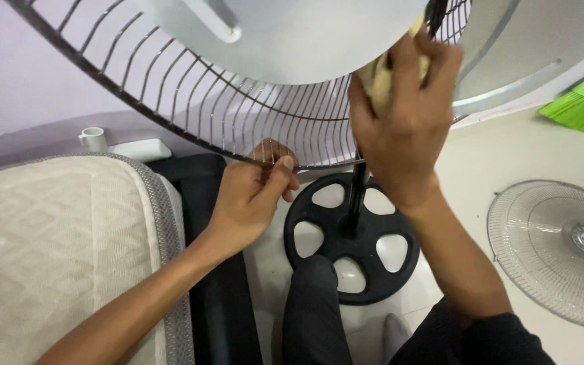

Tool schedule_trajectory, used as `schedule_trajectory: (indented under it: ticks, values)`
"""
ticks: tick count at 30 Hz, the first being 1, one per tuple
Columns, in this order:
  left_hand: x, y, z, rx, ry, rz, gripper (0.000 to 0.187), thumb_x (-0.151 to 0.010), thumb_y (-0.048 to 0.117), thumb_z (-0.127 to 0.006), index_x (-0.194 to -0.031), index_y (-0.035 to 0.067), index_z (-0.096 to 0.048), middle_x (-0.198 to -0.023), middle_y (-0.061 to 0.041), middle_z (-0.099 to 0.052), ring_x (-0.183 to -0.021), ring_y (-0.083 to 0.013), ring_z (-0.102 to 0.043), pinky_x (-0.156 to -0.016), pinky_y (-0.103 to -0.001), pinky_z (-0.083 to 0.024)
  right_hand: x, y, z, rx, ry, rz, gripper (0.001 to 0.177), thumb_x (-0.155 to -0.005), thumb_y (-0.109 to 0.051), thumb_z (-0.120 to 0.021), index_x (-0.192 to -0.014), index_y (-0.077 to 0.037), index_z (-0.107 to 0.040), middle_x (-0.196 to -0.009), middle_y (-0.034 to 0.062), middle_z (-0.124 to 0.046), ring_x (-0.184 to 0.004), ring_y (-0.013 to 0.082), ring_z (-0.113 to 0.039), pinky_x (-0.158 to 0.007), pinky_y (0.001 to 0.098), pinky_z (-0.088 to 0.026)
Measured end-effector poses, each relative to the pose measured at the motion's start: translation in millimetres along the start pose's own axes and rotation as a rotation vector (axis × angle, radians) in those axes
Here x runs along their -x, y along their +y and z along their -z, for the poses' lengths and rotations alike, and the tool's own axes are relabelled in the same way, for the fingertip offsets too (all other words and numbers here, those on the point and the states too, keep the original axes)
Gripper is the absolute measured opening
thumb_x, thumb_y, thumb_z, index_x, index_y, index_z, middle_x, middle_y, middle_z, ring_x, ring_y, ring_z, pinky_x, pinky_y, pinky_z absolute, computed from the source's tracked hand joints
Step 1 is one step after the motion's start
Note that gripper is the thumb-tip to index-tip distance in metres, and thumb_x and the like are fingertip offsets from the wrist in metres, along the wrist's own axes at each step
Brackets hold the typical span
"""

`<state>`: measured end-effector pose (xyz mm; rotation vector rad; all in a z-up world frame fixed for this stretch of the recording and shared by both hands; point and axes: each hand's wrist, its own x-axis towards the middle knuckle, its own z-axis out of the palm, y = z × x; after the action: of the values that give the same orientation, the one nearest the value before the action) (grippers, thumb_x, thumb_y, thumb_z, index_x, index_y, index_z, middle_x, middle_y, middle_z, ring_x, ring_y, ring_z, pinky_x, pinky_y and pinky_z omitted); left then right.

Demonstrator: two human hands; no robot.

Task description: The person wipes the metal grille and fan blades of a standing fan with a cloth. They rotate the fan head to reach different sections and continue wiping the grille and blades throughout the clip.

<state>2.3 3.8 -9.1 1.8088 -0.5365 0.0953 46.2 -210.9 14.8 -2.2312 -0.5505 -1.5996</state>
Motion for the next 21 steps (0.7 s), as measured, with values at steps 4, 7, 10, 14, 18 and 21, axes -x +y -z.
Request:
schedule_trajectory:
  ticks: [4,7,10,14,18,21]
  values:
    - [-3,0,2,-0.041,0.018,-0.065,0.028,-0.108,0.018,-0.048,-0.095,-0.002,-0.062,-0.077,-0.007,-0.069,-0.063,-0.0114,-0.069,-0.058,-0.025,-0.054,14,-14,4,-0.029,-0.132,-0.034,0.052,-0.097,-0.009,-0.084,-0.140,-0.003,-0.057,-0.122,0.0161,-0.049,-0.105,0.0288,-0.066,-0.082,0.0346,-0.059]
    - [-2,-5,0,-0.054,0.025,-0.066,0.028,-0.107,0.018,-0.048,-0.095,-0.002,-0.062,-0.074,-0.007,-0.069,-0.060,-0.0119,-0.069,-0.057,-0.026,-0.054,16,-7,17,-0.098,-0.267,-0.080,0.046,-0.101,-0.009,-0.083,-0.140,-0.004,-0.060,-0.122,0.0166,-0.051,-0.097,0.0265,-0.068,-0.077,0.0330,-0.060]
    - [-3,-5,0,-0.055,0.026,-0.067,0.025,-0.107,0.018,-0.048,-0.098,-0.002,-0.061,-0.071,-0.006,-0.069,-0.060,-0.0115,-0.069,-0.057,-0.026,-0.054,15,-6,27,-0.148,-0.347,-0.095,0.046,-0.102,-0.010,-0.081,-0.142,-0.004,-0.059,-0.121,0.0180,-0.052,-0.098,0.0284,-0.069,-0.079,0.0370,-0.059]
    - [-5,-4,0,-0.016,0.027,-0.080,0.025,-0.108,0.018,-0.048,-0.098,-0.001,-0.059,-0.074,-0.006,-0.068,-0.061,-0.0116,-0.067,-0.058,-0.026,-0.055,23,-18,40,-0.239,-0.500,-0.136,0.052,-0.087,-0.012,-0.082,-0.136,-0.008,-0.063,-0.118,0.0184,-0.055,-0.087,0.0328,-0.067,-0.072,0.0408,-0.057]
    - [-4,-9,-1,-0.076,0.028,-0.092,0.027,-0.109,0.019,-0.045,-0.096,0.001,-0.059,-0.071,-0.005,-0.068,-0.058,-0.0110,-0.065,-0.054,-0.026,-0.051,25,-11,53,-0.279,-0.604,-0.124,0.055,-0.083,-0.013,-0.083,-0.135,-0.009,-0.065,-0.113,0.0171,-0.055,-0.085,0.0323,-0.067,-0.072,0.0411,-0.056]
    - [-5,-12,-4,-0.051,0.047,-0.104,0.026,-0.108,0.019,-0.047,-0.094,0.001,-0.059,-0.072,-0.005,-0.067,-0.057,-0.0107,-0.065,-0.054,-0.026,-0.051,23,0,54,-0.341,-0.566,-0.061,0.055,-0.083,-0.014,-0.085,-0.134,-0.009,-0.065,-0.116,0.0156,-0.056,-0.092,0.0313,-0.067,-0.077,0.0386,-0.059]
